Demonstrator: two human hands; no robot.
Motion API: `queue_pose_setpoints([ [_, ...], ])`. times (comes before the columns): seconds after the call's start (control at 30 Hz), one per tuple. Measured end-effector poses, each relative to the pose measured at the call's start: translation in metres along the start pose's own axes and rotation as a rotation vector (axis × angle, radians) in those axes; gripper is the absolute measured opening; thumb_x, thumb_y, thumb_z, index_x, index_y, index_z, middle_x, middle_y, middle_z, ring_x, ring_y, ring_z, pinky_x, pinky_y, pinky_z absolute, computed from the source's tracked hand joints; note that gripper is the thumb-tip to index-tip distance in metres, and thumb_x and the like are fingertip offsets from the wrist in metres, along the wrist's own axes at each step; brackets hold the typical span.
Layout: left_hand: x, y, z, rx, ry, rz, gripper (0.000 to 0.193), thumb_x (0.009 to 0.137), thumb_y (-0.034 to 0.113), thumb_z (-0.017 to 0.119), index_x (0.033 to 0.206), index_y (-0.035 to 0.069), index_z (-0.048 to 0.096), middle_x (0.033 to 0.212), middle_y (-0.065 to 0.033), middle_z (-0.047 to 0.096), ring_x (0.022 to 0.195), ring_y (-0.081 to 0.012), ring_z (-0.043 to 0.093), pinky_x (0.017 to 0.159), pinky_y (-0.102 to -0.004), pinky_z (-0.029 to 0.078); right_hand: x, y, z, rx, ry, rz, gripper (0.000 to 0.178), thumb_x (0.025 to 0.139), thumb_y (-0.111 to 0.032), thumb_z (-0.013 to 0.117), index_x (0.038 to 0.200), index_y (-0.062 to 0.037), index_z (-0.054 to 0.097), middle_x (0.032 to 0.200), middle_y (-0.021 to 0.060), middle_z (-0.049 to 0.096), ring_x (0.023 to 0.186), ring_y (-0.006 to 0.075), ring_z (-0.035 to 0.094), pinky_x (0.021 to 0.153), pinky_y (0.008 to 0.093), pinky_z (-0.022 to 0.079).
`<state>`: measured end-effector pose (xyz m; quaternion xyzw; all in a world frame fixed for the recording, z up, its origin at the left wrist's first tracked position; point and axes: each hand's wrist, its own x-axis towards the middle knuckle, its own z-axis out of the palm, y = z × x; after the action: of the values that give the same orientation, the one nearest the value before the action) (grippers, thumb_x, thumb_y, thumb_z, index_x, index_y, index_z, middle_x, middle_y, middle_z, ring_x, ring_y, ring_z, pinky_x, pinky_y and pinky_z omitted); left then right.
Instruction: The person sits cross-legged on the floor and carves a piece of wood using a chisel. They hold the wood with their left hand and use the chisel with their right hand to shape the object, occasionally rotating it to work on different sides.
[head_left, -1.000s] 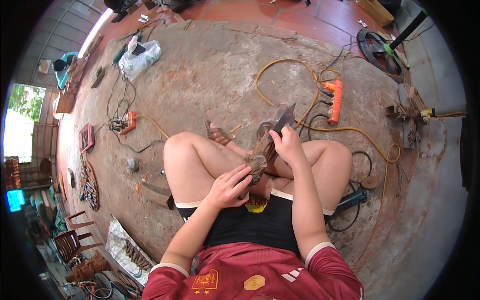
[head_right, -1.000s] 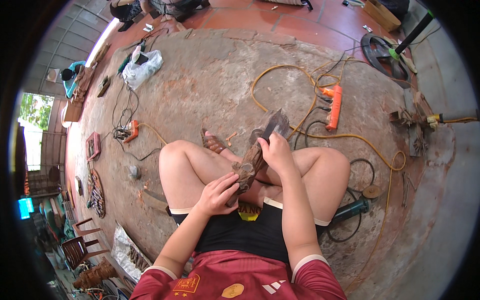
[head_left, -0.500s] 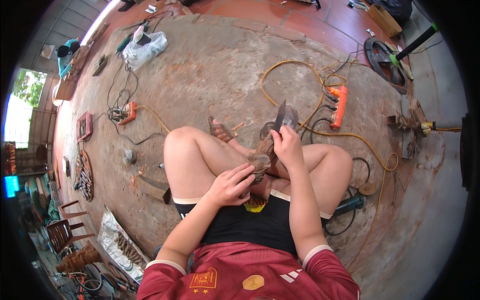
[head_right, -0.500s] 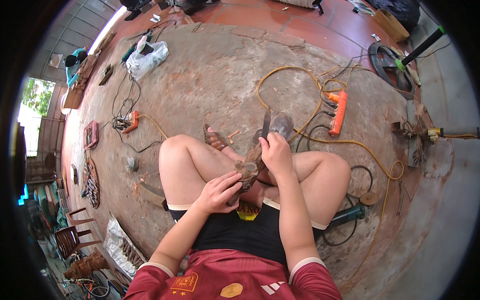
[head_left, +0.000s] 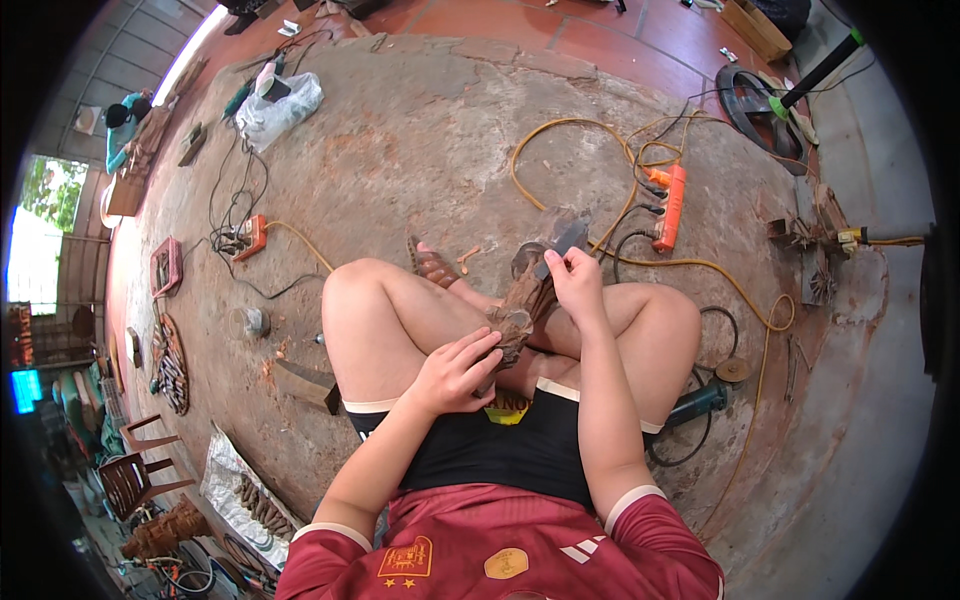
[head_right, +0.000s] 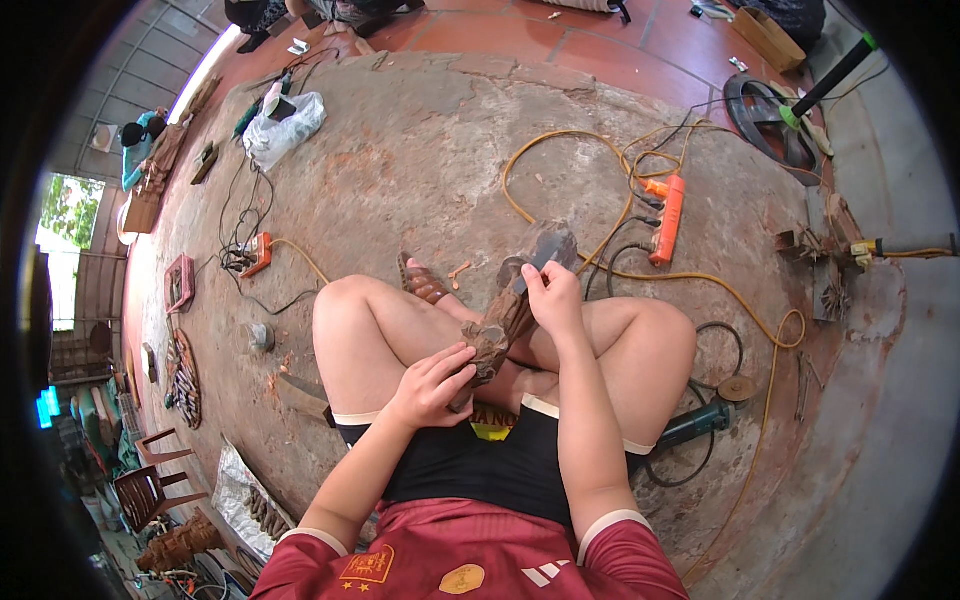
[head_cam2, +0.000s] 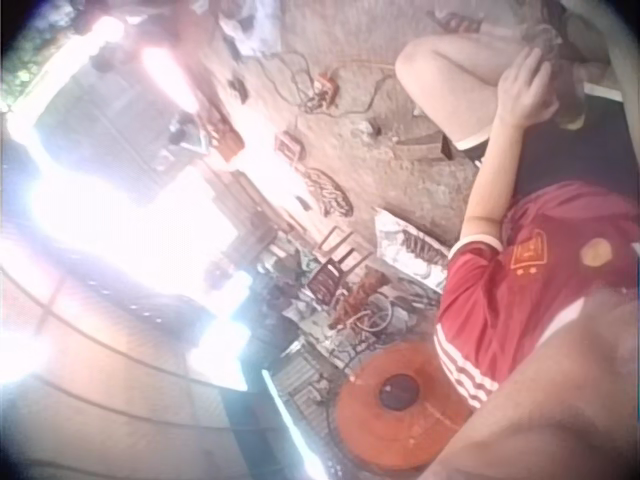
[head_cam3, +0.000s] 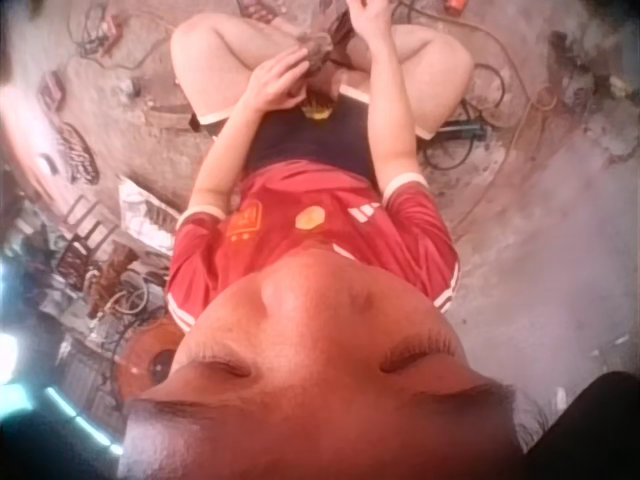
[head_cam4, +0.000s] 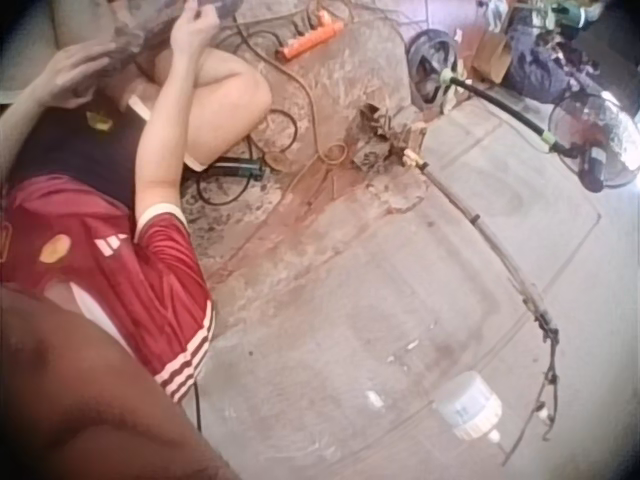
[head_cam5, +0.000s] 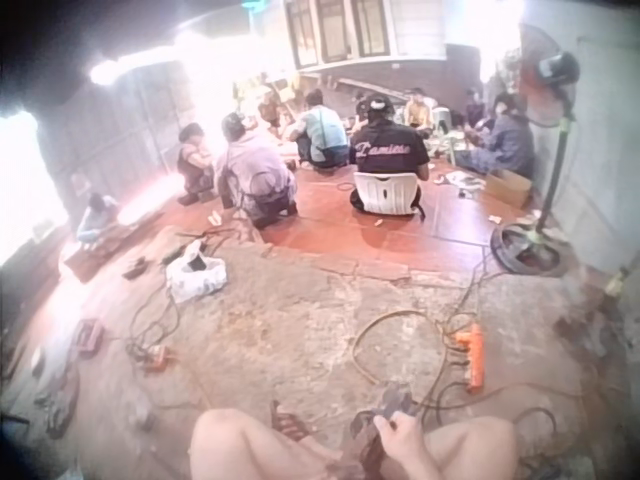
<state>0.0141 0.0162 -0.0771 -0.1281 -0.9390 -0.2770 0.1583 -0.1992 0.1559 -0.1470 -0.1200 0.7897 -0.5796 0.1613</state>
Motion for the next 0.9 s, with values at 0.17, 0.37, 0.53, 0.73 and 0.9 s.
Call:
queue_pose_setpoints([
  [0.17, 0.000, 0.001, -0.001, 0.000, -0.004, -0.003, 0.057, 0.060, 0.015, 0.078, 0.113, 0.002, 0.062, 0.128, -0.0183, 0.059, 0.115, -0.0359, 0.062, 0.090, -0.0419, 0.054, -0.007, -0.034, -0.008, -0.198, -0.039, -0.302, 0.031, 0.089, -0.018, 0.067, 0.070, 0.0018, 0.052, 0.065, 0.0174, 0.054, 0.059, 0.0328, 0.055, 0.056, 0.0417, 0.043],
  [0.37, 0.000, 0.001, -0.001, 0.003, -0.013, 0.003, 0.057, 0.060, 0.015, 0.077, 0.114, 0.002, 0.062, 0.128, -0.0185, 0.059, 0.115, -0.0359, 0.061, 0.090, -0.0419, 0.054, -0.006, -0.034, -0.002, -0.234, -0.133, -0.426, 0.025, 0.090, -0.015, 0.064, 0.077, 0.0016, 0.051, 0.075, 0.0206, 0.055, 0.075, 0.0425, 0.056, 0.064, 0.0476, 0.044],
  [0.53, -0.002, 0.000, 0.001, 0.008, -0.012, 0.013, 0.057, 0.060, 0.015, 0.077, 0.114, 0.002, 0.062, 0.129, -0.0186, 0.059, 0.116, -0.0357, 0.061, 0.090, -0.0417, 0.054, -0.005, -0.031, 0.000, -0.257, -0.099, -0.257, 0.030, 0.091, -0.019, 0.065, 0.073, 0.0010, 0.053, 0.067, 0.0195, 0.056, 0.062, 0.0370, 0.056, 0.058, 0.0453, 0.042],
  [0.73, -0.002, -0.001, 0.001, 0.001, -0.004, 0.013, 0.058, 0.061, 0.016, 0.077, 0.115, 0.002, 0.061, 0.129, -0.0188, 0.059, 0.116, -0.0358, 0.061, 0.090, -0.0414, 0.054, 0.007, 0.003, 0.002, 0.116, -0.117, 0.082, 0.038, 0.091, -0.024, 0.068, 0.066, 0.0005, 0.052, 0.054, 0.0051, 0.049, 0.052, 0.0114, 0.042, 0.050, 0.0336, 0.036],
  [0.9, -0.001, -0.001, 0.001, -0.005, 0.005, -0.001, 0.058, 0.061, 0.015, 0.077, 0.115, 0.002, 0.061, 0.129, -0.0186, 0.059, 0.116, -0.0358, 0.061, 0.090, -0.0418, 0.055, 0.002, 0.000, 0.003, 0.087, 0.001, 0.030, 0.037, 0.091, -0.022, 0.069, 0.066, 0.0005, 0.052, 0.054, 0.0037, 0.046, 0.054, 0.0079, 0.039, 0.049, 0.0304, 0.034],
])
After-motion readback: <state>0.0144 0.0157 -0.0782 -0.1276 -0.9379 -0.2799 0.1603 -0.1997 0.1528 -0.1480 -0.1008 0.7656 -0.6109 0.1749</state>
